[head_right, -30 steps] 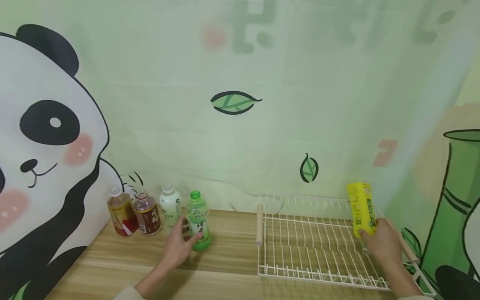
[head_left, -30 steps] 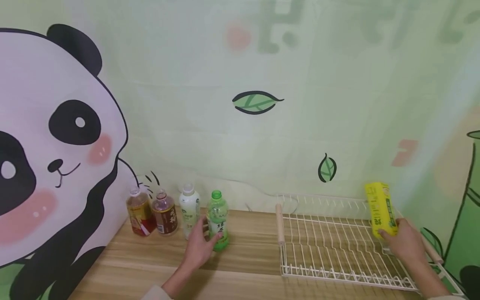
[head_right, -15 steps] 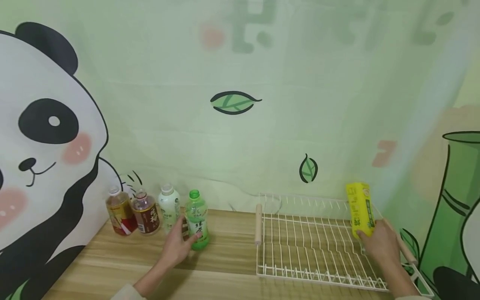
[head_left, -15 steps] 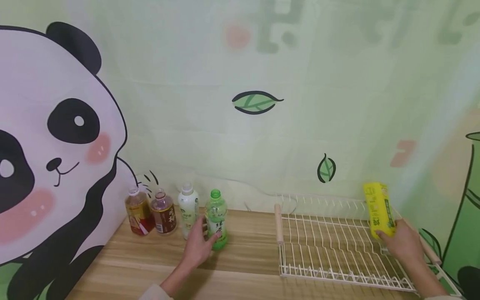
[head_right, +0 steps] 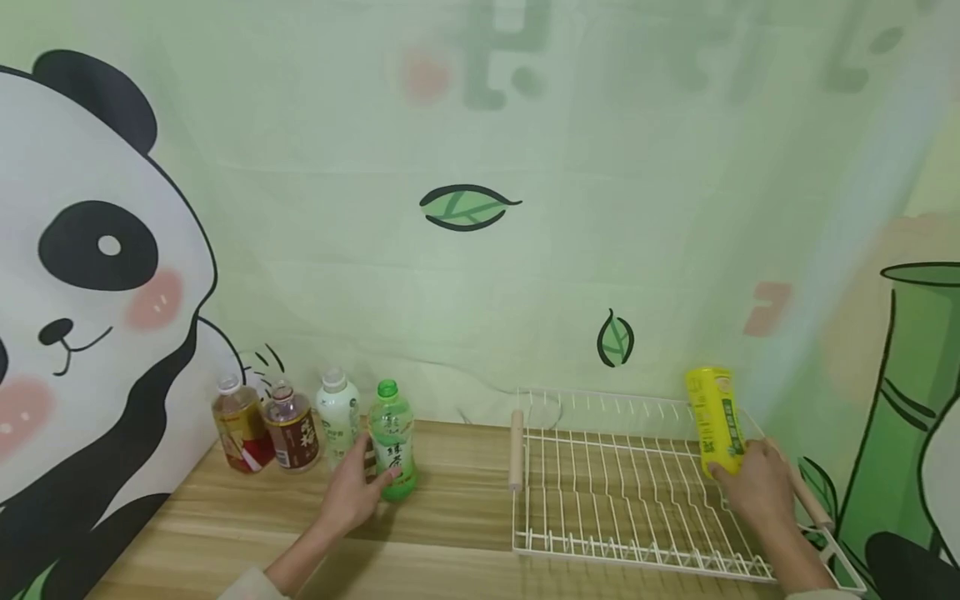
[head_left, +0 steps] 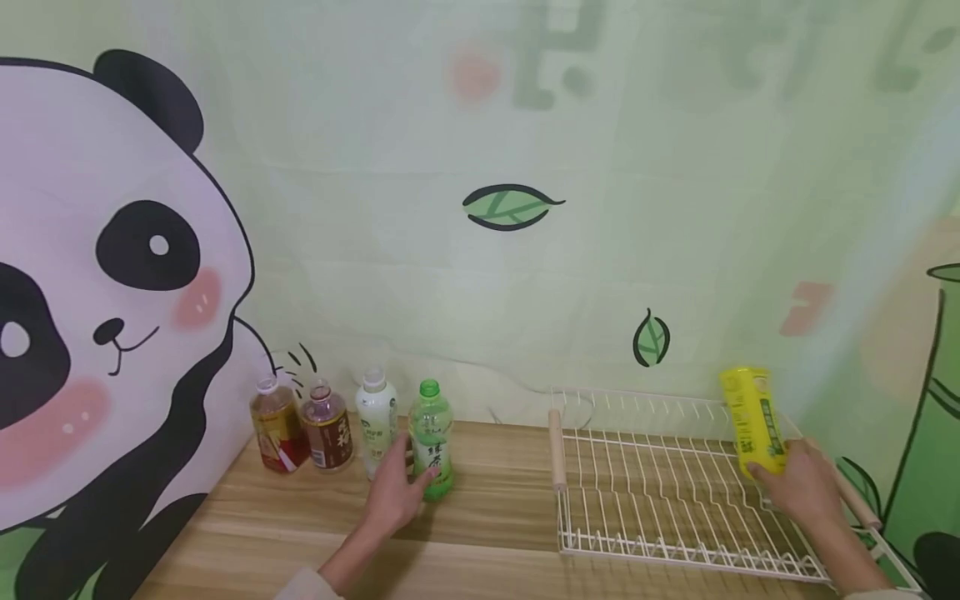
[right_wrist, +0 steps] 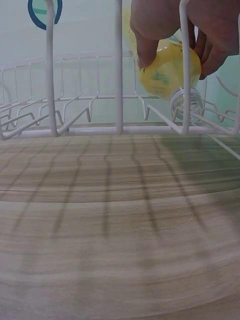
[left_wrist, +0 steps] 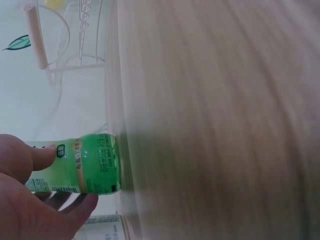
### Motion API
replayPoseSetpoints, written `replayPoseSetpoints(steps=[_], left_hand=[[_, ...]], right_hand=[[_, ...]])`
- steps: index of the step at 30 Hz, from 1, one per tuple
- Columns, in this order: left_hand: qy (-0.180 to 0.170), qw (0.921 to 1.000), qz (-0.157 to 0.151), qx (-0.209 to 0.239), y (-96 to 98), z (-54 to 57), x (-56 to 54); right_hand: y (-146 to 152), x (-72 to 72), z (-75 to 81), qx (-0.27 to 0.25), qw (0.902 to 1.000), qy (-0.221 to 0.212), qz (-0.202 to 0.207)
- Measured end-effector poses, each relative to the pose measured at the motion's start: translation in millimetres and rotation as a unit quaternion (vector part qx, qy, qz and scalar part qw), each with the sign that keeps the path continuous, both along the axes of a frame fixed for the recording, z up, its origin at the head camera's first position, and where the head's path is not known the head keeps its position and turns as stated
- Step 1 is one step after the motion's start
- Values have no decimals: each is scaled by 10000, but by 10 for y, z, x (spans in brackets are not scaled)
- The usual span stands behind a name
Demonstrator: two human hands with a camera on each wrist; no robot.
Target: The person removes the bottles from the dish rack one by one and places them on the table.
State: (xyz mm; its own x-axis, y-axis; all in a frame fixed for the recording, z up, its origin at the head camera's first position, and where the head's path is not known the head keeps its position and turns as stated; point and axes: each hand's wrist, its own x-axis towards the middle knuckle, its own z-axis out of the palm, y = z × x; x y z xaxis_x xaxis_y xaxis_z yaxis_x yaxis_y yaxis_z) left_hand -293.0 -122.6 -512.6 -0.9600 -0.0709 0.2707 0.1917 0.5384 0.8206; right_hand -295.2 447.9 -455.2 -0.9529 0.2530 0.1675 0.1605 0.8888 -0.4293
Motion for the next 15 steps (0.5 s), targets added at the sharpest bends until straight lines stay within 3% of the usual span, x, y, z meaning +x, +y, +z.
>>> replayPoseSetpoints(steps=[9, 15], left_hand=[[-318, 9982, -203, -457, -21, 44, 155], [-401, 9976, -314, -462, -180, 197, 317]], right_hand=[[40, 33, -5, 92, 9997, 74, 212], [82, 36, 15, -290, 9983, 20, 508]])
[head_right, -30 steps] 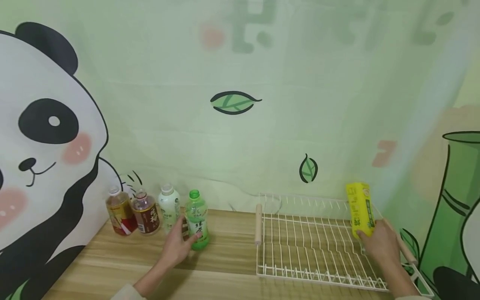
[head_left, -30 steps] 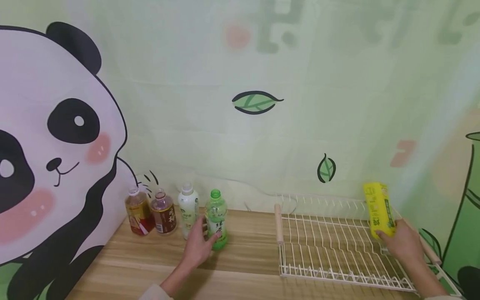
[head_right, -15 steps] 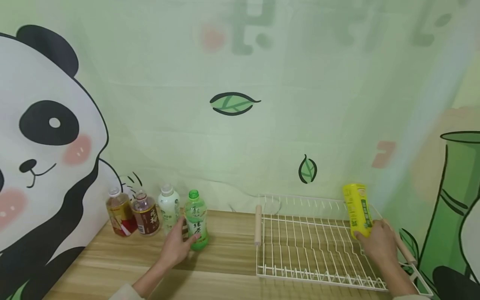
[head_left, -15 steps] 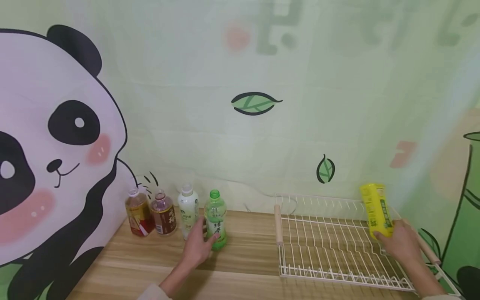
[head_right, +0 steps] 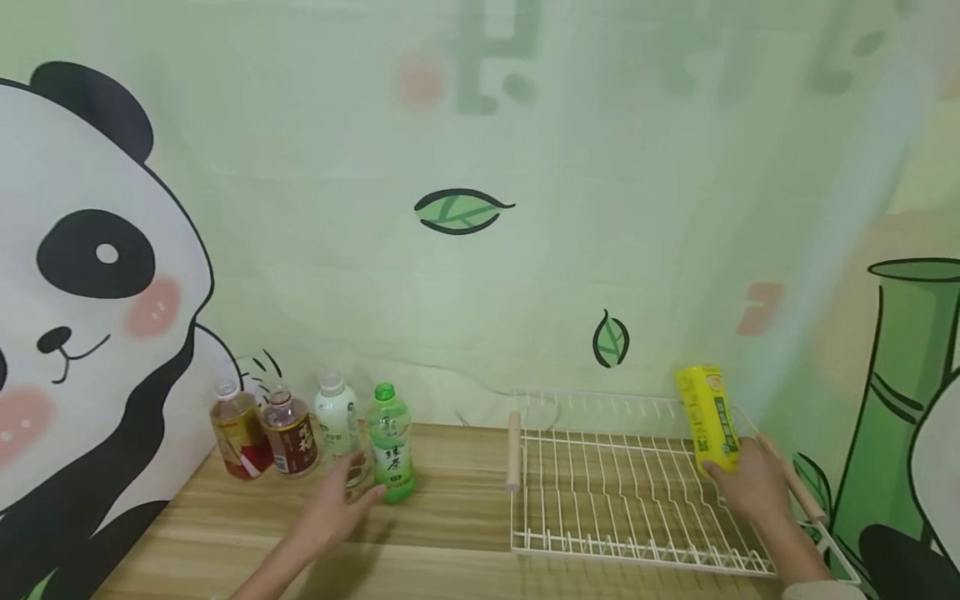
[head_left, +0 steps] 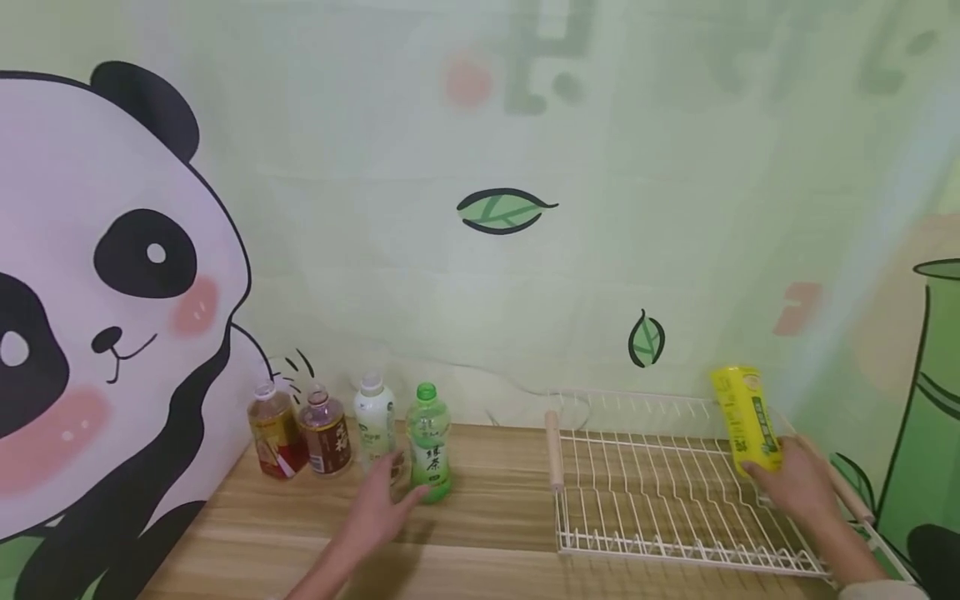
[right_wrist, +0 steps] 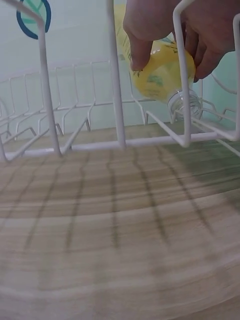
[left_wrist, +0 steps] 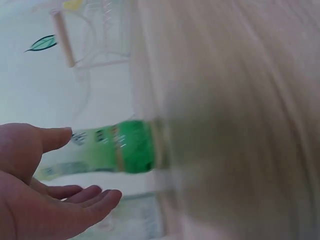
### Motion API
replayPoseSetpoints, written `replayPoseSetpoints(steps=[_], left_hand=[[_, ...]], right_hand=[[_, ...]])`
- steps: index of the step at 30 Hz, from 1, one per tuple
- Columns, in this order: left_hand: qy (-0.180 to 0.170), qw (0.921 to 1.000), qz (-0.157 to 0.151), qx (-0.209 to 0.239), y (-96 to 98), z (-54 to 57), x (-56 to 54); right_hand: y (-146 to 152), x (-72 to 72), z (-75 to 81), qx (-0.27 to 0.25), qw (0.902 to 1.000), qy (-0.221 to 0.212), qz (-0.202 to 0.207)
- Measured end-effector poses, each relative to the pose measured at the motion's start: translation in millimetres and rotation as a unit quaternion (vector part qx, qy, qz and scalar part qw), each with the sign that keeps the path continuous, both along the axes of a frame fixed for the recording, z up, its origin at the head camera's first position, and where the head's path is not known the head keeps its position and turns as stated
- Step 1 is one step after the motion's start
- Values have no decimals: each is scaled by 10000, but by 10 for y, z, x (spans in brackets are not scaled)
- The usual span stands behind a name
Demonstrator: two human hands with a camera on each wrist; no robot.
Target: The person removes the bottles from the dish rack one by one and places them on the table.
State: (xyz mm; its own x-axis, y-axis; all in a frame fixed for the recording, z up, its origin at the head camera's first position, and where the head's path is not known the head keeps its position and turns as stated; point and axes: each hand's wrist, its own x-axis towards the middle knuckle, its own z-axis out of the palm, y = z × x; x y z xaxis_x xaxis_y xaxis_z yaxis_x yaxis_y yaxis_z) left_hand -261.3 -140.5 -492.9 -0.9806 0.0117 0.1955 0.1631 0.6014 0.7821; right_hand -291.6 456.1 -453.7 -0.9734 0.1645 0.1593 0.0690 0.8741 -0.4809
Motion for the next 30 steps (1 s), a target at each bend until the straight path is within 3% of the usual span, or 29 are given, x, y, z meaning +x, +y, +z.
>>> replayPoseSetpoints(steps=[5, 10, 14, 17, 20, 25, 30], left_hand=[[260, 9984, 12, -511, -120, 255, 124], [814, 9900, -53, -1153, -148, 619, 207], [1443, 9799, -516, -1281, -110, 918, 216], [1911, 9664, -1054, -1358, -25, 1116, 180], [2242, 9520, -1444, -1504, 116, 1291, 113], [2866, 9240, -1797, -1781, 449, 1507, -20], [3411, 8920, -2012, -2179, 793, 1643, -124]], right_hand=[[-3, 32, 42, -61, 9997, 142, 173], [-130, 99, 185, 198, 9965, 596, 558], [-386, 128, 419, 398, 9924, 744, 892], [-611, 178, 617, 425, 9892, 790, 1157], [-826, 219, 760, 508, 9810, 1149, 1479], [-1168, 285, 915, 823, 9597, 1805, 1990], [-1486, 342, 1043, 1103, 9506, 1746, 2316]])
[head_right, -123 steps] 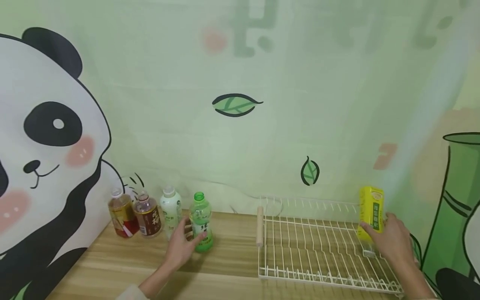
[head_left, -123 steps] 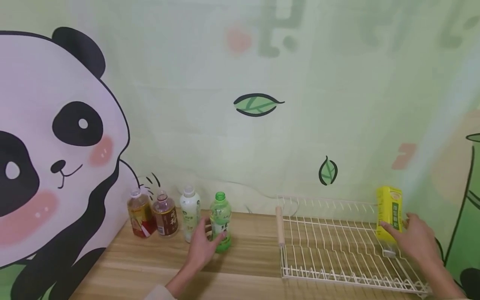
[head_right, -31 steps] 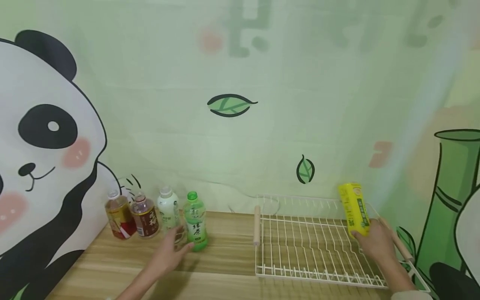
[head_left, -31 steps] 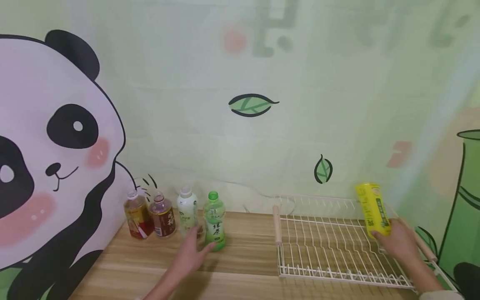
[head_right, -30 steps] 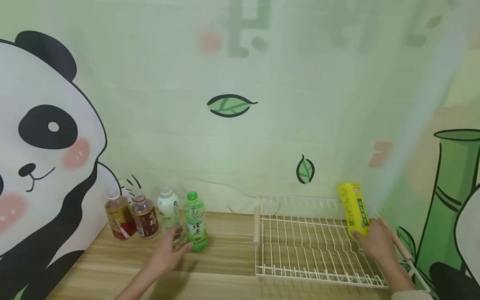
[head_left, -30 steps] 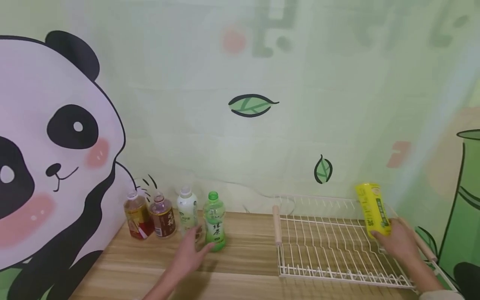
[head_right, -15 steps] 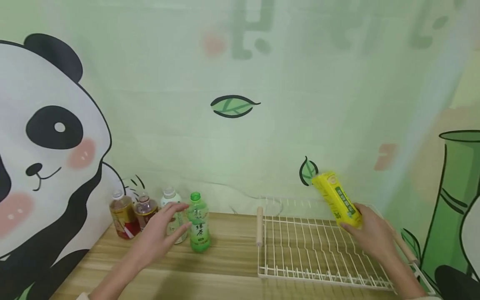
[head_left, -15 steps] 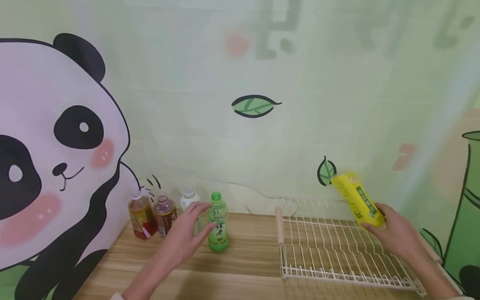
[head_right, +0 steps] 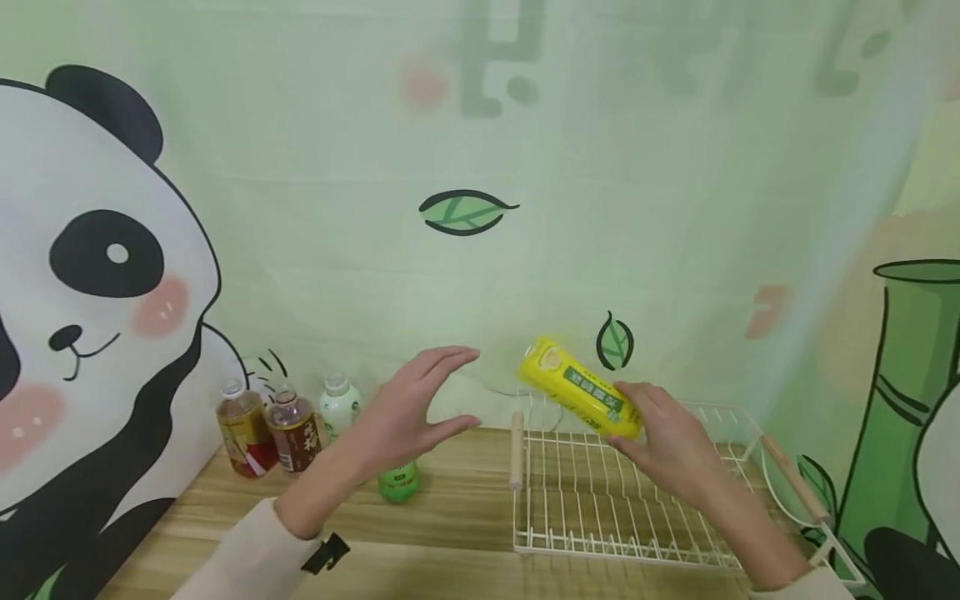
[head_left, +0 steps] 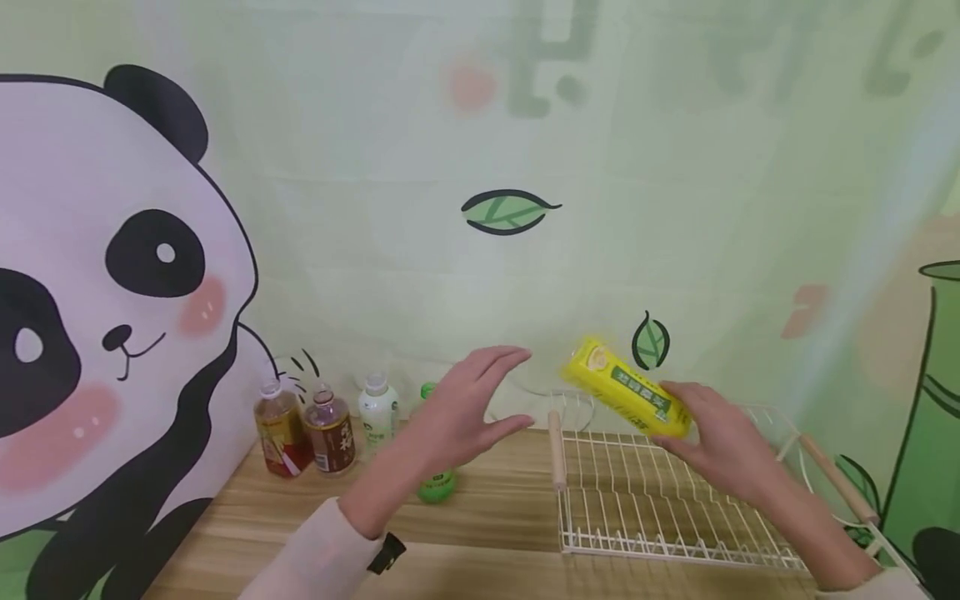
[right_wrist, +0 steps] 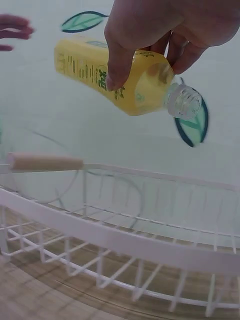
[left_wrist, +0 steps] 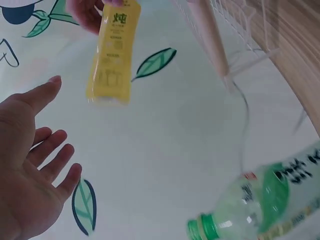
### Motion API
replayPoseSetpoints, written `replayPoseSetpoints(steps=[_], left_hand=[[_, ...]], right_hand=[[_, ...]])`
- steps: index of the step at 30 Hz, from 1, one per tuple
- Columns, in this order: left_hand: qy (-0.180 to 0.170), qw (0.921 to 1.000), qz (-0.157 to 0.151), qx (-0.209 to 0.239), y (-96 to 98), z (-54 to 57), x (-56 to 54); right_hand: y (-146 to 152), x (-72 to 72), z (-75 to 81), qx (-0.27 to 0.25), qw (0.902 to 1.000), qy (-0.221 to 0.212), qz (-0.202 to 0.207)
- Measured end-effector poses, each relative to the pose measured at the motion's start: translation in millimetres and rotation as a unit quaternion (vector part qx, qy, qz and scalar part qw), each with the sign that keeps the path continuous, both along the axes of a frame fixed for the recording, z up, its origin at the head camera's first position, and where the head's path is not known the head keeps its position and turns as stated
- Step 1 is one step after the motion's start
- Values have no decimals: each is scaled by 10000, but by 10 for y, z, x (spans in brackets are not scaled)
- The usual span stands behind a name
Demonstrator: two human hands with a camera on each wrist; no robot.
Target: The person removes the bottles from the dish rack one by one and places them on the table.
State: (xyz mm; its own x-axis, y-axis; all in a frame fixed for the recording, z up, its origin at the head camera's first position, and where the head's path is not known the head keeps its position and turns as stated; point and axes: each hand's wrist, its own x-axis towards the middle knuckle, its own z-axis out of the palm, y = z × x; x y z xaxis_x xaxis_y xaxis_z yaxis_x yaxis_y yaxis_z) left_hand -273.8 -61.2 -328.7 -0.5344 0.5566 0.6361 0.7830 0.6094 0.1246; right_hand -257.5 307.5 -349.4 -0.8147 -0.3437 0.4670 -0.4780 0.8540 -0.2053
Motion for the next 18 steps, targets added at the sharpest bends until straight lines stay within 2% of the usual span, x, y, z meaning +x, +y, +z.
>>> replayPoseSetpoints(steps=[4, 9, 15, 18], left_hand=[[126, 9993, -84, -347, 256, 49, -29], [-180, 9959, -144, -878, 481, 65, 0], [-359, 9879, 28, -1508, 598, -17, -11], [-447, 9864, 79, -1579, 597, -76, -23]], right_hand=[[-173, 38, 12, 193, 9996, 46, 183], [-330, 88, -36, 419, 9987, 78, 279], [-472, 139, -35, 777, 9957, 129, 481], [-539, 171, -16, 836, 9949, 112, 559]])
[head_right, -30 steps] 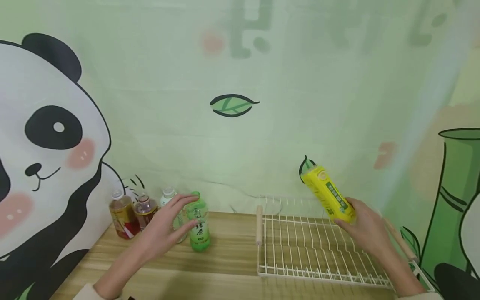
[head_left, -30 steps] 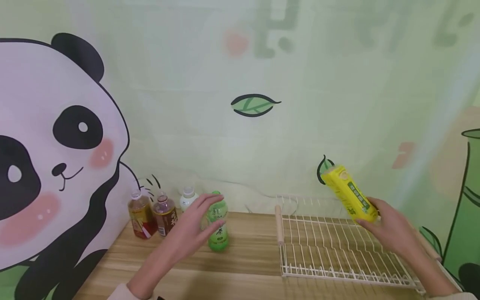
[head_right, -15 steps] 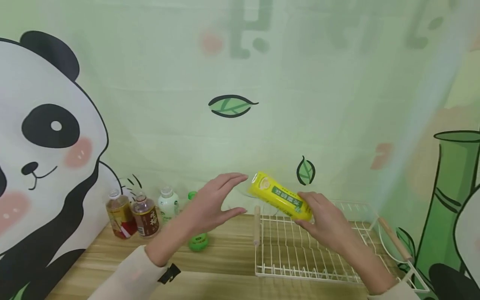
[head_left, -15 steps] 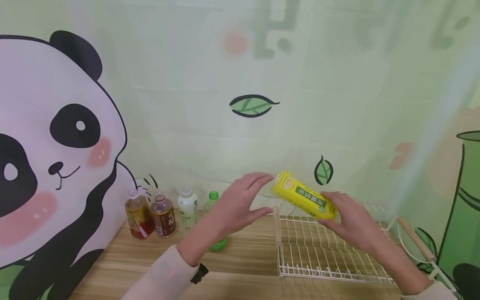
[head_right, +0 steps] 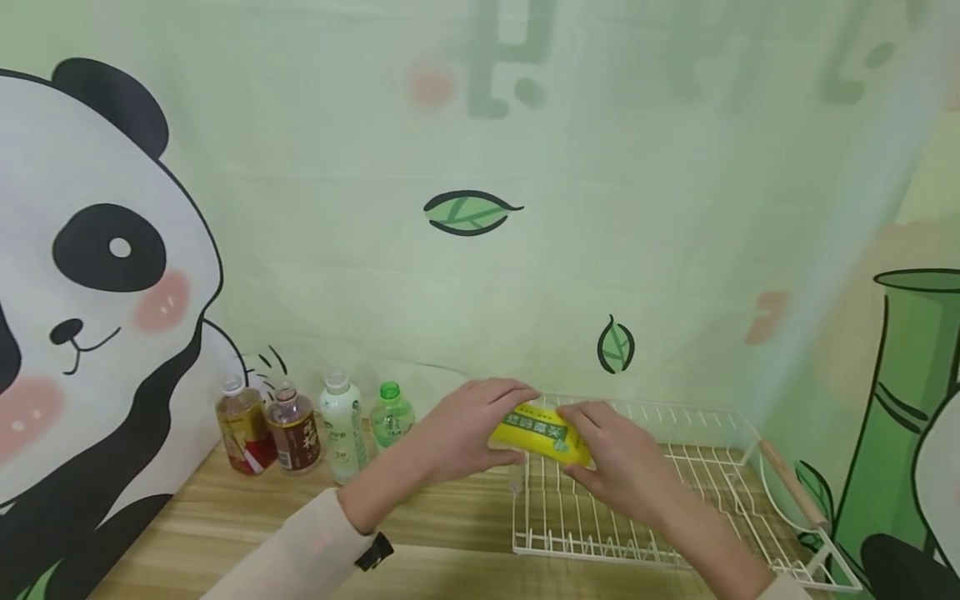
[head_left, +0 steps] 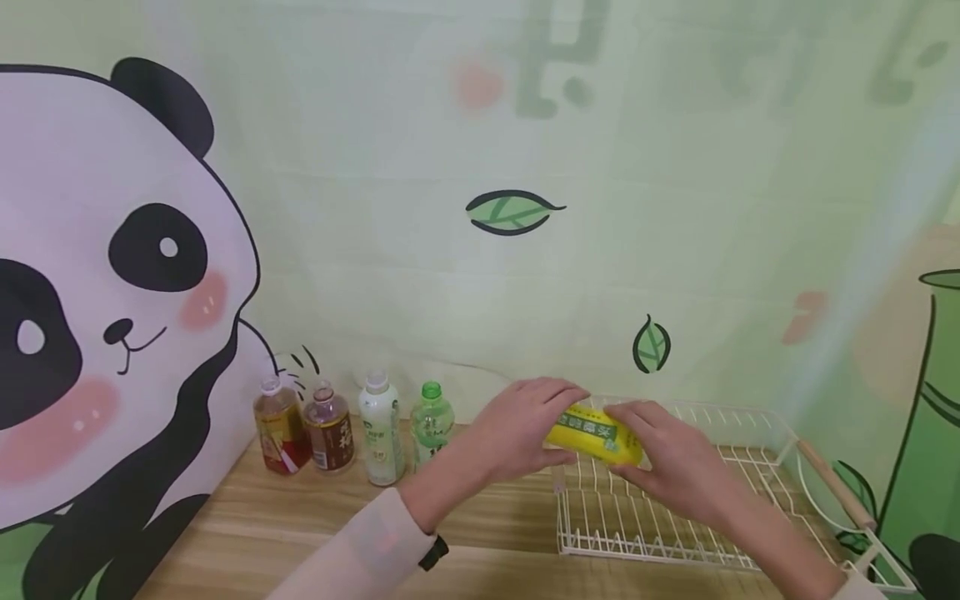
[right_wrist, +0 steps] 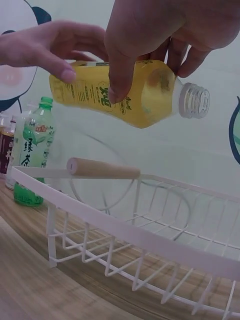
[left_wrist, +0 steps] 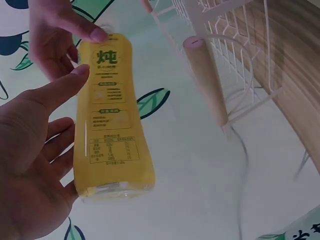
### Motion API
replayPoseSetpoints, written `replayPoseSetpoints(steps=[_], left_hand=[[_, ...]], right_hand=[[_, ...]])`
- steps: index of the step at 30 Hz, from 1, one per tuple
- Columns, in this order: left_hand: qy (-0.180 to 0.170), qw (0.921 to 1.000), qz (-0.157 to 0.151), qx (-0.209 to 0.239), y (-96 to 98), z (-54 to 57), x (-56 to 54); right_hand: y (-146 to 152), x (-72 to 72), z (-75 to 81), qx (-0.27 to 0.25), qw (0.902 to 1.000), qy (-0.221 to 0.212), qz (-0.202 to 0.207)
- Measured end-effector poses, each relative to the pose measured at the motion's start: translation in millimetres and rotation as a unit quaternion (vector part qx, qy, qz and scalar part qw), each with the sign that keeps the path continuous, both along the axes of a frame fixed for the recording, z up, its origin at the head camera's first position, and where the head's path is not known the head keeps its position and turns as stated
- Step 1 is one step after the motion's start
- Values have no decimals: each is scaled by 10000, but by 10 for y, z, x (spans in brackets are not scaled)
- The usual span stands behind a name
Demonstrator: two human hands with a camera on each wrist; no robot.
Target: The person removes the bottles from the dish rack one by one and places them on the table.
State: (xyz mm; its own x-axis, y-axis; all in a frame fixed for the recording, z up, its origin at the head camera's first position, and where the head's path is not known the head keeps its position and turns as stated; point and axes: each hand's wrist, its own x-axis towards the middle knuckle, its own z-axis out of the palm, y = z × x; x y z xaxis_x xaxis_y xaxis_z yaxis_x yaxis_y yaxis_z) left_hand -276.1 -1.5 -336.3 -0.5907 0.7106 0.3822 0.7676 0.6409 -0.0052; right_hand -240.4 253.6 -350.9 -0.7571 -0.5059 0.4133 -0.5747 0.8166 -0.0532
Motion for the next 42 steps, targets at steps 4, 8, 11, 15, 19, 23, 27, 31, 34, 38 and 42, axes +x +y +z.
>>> replayPoseSetpoints(steps=[4, 8, 11, 15, 19, 23, 27, 31, 34, 38, 42], left_hand=[[13, 9999, 52, 137, -19, -89, -13], [60, 9997, -33, 241, -21, -180, 2], [93, 9997, -21, 219, 6, -229, 16], [313, 9994, 125, 33, 43, -274, 28], [667, 9975, 223, -52, 66, -291, 46], [847, 9959, 318, -49, 70, -305, 53], [882, 9955, 339, 42, 42, -329, 48], [729, 9965, 331, 252, -10, -349, 23], [315, 9974, 499, 410, -74, -367, 9], [-559, 9908, 765, 965, -214, -434, -13], [-1377, 9708, 912, 1739, -347, -560, -21]], right_hand=[[-63, 55, 22, -69, 9999, -77, 33], [-86, 111, 5, -72, 9999, -97, 64], [-86, 129, -9, -10, 9999, -11, 109], [-96, 130, -6, 102, 9995, 158, 235], [-120, 126, 25, 216, 9984, 388, 351], [-166, 142, 66, 272, 9974, 537, 389], [-206, 169, 102, 232, 9983, 431, 304], [-182, 159, 163, 133, 9985, 368, 385], [-131, 181, 243, -43, 9980, 428, 470], [-28, 277, 359, -403, 9985, 298, 230], [137, 390, 377, -721, 9972, -115, -153]])
